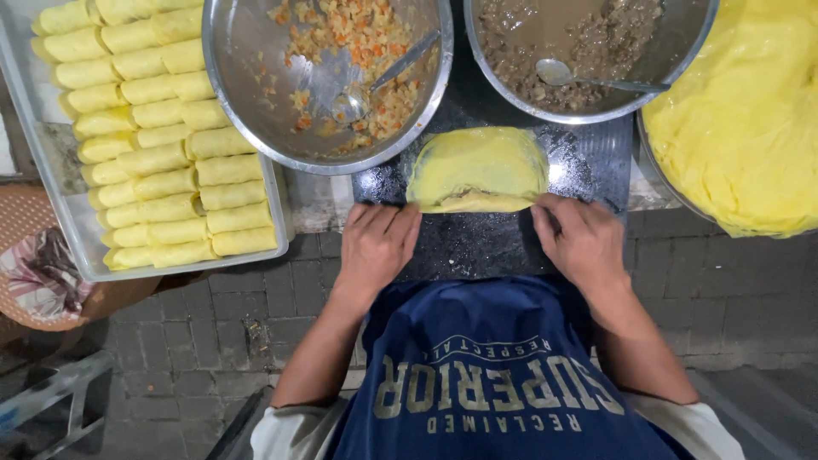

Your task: Assembling spring rolls by placing filling on wrappers and rolling them tightly.

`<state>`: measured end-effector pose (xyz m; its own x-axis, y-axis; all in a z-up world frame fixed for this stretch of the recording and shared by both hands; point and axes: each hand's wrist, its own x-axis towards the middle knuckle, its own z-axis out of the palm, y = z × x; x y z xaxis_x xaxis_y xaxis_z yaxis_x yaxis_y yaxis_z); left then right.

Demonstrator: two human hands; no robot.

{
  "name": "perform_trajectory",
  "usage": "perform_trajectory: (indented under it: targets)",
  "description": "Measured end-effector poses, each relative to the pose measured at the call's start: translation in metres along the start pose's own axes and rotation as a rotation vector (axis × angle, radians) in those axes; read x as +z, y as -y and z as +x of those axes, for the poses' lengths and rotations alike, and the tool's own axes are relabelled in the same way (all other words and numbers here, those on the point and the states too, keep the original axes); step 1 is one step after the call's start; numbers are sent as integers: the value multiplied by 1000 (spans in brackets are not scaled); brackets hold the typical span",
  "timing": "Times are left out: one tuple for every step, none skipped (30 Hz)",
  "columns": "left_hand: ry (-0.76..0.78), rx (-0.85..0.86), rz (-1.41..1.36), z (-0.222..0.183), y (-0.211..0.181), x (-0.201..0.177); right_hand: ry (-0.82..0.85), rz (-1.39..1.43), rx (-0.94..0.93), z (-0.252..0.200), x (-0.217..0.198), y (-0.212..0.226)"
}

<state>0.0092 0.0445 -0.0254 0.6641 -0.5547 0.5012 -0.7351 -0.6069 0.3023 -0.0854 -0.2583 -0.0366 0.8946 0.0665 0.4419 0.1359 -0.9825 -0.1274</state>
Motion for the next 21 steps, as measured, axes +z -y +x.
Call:
perform_trajectory:
  targets:
    - [-3, 1, 2, 4, -4, 1, -3, -1, -1, 8, -1, 7]
    - [-93, 36, 12, 8, -7, 2, -74, 126, -7, 17, -2, 14]
    - [-183, 68, 24, 11, -11, 3, -143, 254, -15, 25, -2, 22]
    - [-186, 68, 27, 19, -16, 1, -145, 256, -18, 30, -1, 27]
    - [-205, 110, -1, 27, -20, -1, -178, 339, -77, 35, 1, 33]
    - [-224, 152, -29, 35, -25, -2, -210, 423, -137, 39, 2, 38]
    - [-228, 151, -25, 39, -25, 0, -212, 425, -142, 47, -2, 45]
    - [-216, 235, -84, 42, -25, 2, -197, 482, -177, 54, -6, 51]
    - [-205, 322, -145, 46, -25, 5, -182, 536, -212, 61, -11, 57]
    - [-209, 322, -142, 52, -25, 1, -184, 535, -217, 63, -12, 57]
    - [-168, 389, -153, 57, -25, -3, -172, 542, -240, 65, -13, 58]
    - [-126, 457, -164, 63, -25, -6, -160, 548, -263, 66, -14, 58]
    - [-128, 458, -165, 62, -22, -3, -161, 546, -264, 64, -13, 56]
    - [-108, 495, -186, 61, -20, 1, -147, 537, -265, 62, -11, 55]
    - [-87, 533, -207, 60, -17, 4, -134, 528, -265, 60, -9, 54]
    - [-88, 536, -209, 60, -16, 5, -135, 525, -264, 59, -9, 52]
    - [-74, 546, -220, 59, -15, 5, -125, 529, -272, 58, -8, 51]
    - [-60, 557, -232, 58, -14, 6, -115, 532, -279, 56, -8, 50]
    - [-59, 557, -233, 56, -14, 8, -114, 533, -278, 56, -7, 50]
    - [-48, 558, -230, 53, -13, 10, -104, 543, -271, 55, -6, 50]
    - [-38, 556, -227, 50, -13, 12, -93, 555, -266, 55, -5, 50]
